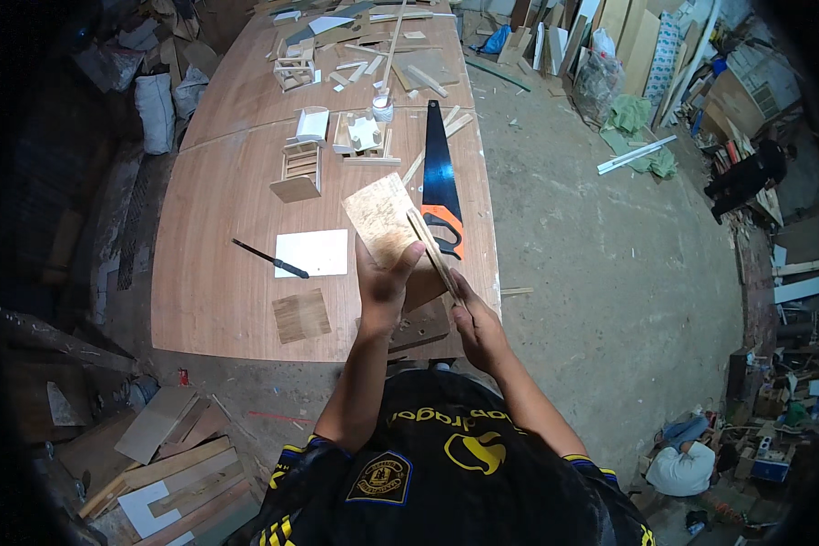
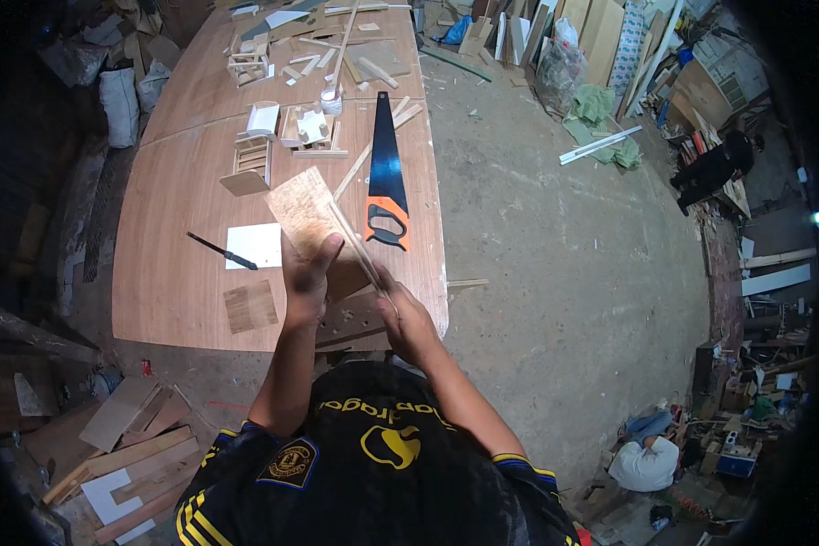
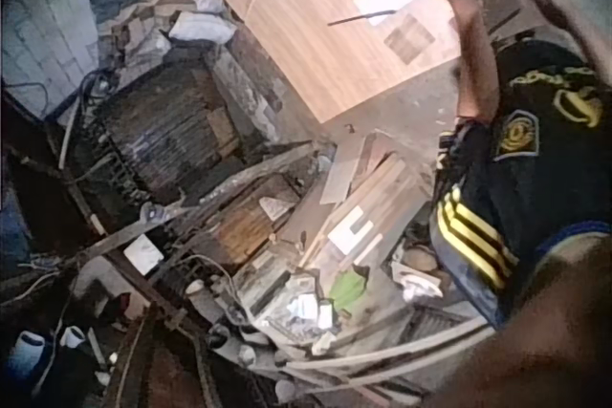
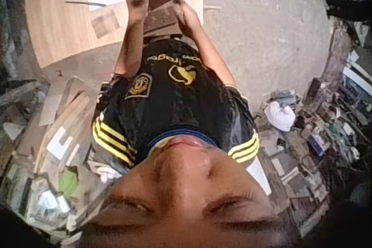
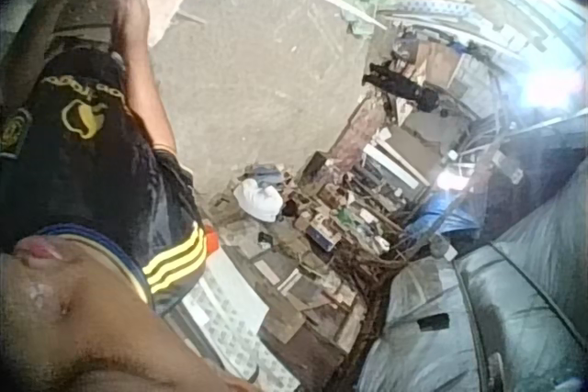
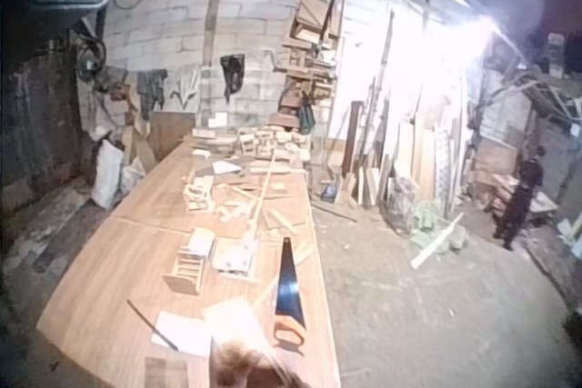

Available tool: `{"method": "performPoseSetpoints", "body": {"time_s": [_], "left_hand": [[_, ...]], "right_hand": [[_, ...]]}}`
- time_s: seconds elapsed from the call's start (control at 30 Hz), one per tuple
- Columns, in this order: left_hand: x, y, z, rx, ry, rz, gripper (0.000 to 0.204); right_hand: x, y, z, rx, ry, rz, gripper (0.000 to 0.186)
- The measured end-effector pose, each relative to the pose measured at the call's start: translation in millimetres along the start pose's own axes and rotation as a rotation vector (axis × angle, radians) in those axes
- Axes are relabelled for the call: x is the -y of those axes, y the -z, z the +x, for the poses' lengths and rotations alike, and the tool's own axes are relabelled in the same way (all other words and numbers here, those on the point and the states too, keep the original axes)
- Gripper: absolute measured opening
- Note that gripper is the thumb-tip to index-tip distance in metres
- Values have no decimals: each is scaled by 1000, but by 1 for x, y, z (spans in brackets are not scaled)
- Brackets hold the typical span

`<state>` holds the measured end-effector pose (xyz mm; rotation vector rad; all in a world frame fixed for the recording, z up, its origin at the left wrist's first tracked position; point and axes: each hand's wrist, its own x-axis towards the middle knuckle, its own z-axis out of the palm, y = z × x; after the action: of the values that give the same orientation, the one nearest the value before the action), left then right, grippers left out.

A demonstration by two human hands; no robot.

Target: The recorder uses a handsaw to cut a small piece of wood on a workshop table.

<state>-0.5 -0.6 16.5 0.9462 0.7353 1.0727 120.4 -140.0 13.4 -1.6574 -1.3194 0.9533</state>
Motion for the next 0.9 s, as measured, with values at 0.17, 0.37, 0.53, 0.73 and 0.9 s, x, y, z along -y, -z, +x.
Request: {"method": "performPoseSetpoints", "body": {"time_s": [0.17, 0.37, 0.53, 0.73, 0.9], "left_hand": [[-7, -6, -3, -52, -49, 51, 64], [-14, -3, -2, 13, 30, 11, 65], [-3, 0, -1, -36, -12, 24, 65], [-2, 2, -1, -41, -18, 12, 63], [-3, -1, -2, -49, -48, -16, 59]], "right_hand": [[-7, -3, -3, -85, 99, -48, 50], [-10, -3, -6, -62, 86, -29, 50], [-8, -2, -6, -52, 80, -26, 50], [-7, -2, -7, -40, 75, -15, 50], [-9, -1, -7, -31, 72, -20, 49]]}}
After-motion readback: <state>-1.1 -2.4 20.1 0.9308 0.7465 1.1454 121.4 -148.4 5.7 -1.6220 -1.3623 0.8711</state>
